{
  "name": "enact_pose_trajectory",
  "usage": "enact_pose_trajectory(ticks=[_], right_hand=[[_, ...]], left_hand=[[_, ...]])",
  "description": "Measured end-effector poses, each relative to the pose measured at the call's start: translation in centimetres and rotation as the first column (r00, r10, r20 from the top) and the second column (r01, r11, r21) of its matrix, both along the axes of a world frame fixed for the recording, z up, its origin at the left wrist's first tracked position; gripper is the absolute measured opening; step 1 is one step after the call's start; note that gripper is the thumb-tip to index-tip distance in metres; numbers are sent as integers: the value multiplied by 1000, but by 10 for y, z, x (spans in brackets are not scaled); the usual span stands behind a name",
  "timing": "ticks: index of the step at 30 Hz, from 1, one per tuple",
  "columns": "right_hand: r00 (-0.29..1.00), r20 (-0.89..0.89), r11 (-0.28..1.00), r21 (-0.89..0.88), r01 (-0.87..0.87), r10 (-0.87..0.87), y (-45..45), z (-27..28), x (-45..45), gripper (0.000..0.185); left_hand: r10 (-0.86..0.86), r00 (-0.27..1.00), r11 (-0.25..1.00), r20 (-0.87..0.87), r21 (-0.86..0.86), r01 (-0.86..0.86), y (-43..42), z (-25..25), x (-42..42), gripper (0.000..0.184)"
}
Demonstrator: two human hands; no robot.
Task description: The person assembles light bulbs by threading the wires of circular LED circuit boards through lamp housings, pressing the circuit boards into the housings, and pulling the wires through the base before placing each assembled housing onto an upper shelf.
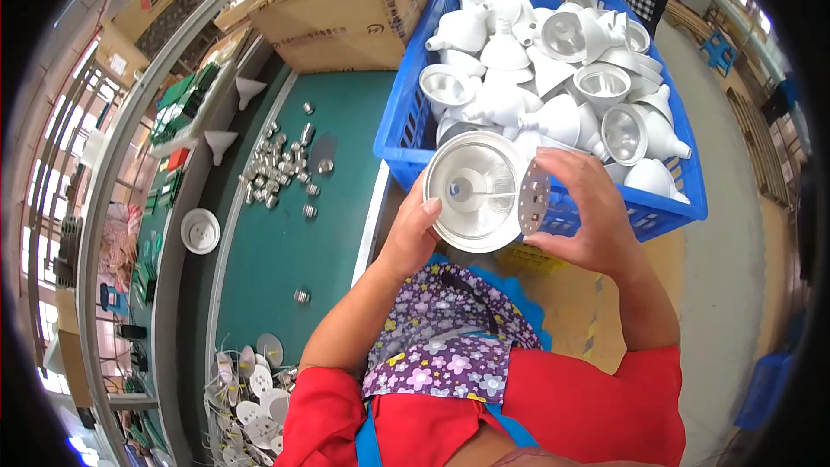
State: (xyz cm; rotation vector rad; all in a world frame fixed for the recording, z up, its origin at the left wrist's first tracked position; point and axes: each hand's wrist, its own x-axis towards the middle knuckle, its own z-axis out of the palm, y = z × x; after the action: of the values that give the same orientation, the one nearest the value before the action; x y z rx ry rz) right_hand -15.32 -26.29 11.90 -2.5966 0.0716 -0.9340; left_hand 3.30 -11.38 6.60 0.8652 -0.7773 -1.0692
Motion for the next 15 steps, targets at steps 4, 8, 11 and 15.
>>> enact_pose_trajectory(ticks=[4,8,11,15], right_hand=[[999,-40,996,-93,-5,1,23,5,11,74],[996,-90,988,-155,-23,9,36,5,20,75],[990,-144,982,-185,-27,0,44,5,25,76],[984,-180,975,-218,-42,3,51,6,31,74]], left_hand=[[26,999,999,23,-35,-26,22,-10,-5,80],[59,997,998,56,-36,-57,38,-11,-9,75],[60,998,998,31,-38,-59,46,-7,-12,72],[67,998,997,-20,-36,-67,52,-8,-15,69]])
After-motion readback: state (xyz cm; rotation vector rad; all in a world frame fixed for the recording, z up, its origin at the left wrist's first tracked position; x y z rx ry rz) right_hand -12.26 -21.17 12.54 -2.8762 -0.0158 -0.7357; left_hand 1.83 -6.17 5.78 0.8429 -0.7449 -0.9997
